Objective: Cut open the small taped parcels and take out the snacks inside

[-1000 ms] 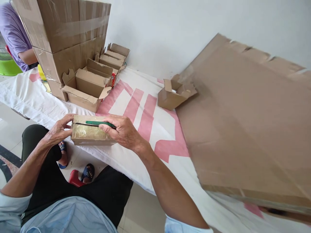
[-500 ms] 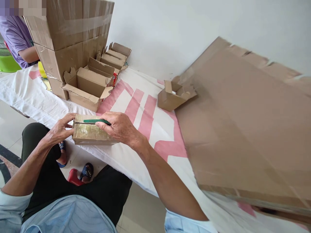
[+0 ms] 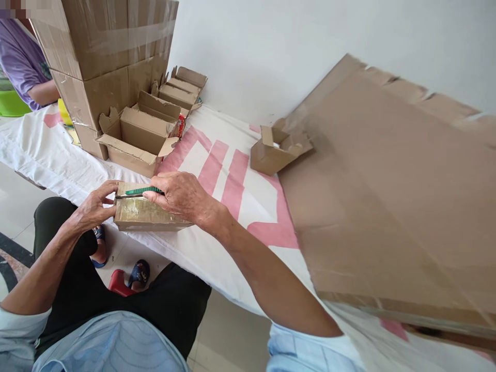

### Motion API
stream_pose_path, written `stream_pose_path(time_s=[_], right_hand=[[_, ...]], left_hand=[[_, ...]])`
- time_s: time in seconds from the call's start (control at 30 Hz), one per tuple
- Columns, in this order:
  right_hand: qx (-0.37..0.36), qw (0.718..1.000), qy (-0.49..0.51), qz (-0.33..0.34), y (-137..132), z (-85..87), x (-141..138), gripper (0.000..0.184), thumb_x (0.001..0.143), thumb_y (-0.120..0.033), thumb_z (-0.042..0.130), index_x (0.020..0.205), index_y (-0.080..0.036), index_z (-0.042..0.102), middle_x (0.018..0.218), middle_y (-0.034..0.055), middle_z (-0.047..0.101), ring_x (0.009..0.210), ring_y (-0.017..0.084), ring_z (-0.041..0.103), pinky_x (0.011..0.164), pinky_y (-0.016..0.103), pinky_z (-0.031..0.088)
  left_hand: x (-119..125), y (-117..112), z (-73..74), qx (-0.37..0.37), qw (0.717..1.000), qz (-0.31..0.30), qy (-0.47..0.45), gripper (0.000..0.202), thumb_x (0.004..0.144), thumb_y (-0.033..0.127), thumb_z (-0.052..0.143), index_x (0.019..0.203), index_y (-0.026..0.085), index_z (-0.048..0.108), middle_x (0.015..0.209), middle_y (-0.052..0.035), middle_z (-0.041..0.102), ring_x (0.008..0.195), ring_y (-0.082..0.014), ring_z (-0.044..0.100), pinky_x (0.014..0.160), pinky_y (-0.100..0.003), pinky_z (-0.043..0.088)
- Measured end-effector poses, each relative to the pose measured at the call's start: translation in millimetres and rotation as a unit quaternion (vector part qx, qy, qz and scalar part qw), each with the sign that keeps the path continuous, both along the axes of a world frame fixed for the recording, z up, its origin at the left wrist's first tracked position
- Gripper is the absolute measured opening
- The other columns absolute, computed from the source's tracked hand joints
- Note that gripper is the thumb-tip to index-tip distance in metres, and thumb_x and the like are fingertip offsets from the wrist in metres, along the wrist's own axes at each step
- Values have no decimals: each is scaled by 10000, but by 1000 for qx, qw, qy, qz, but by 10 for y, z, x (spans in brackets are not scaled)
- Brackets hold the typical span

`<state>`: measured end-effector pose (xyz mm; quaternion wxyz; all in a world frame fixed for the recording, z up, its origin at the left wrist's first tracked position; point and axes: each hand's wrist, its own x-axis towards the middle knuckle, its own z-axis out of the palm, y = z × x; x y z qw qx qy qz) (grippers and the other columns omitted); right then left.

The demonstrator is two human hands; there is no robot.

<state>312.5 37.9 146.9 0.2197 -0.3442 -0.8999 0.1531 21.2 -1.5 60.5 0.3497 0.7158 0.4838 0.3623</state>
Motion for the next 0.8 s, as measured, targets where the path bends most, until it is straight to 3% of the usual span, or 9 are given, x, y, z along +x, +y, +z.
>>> stream_pose_path(time_s=[0.23,0.47,0.8], right_hand=[[48,998,-35,0,16,11,-18,339,1091,-407,731,803,-228,748,768,22,688,697,179,531,651,355,261],[56,991,-125,-8,-31,96,-83,303,1147,-353,612,993,-172,799,948,88,794,839,216,633,706,364,313],[62,983,-172,-6,-57,54,-42,381,1183,-401,533,999,-174,779,911,87,747,798,205,598,677,354,282]], left_hand=[[2,-3,39,6,1000,-4,20,348,847,316,732,1186,261,787,1438,-91,698,1308,-325,680,963,-422,633],[18,7,62,4,999,1,40,340,857,360,716,1173,245,763,1419,-88,697,1284,-304,689,950,-402,629],[-16,17,79,-9,999,-5,44,384,869,374,735,1230,249,783,1515,-102,682,1325,-315,691,962,-411,636]])
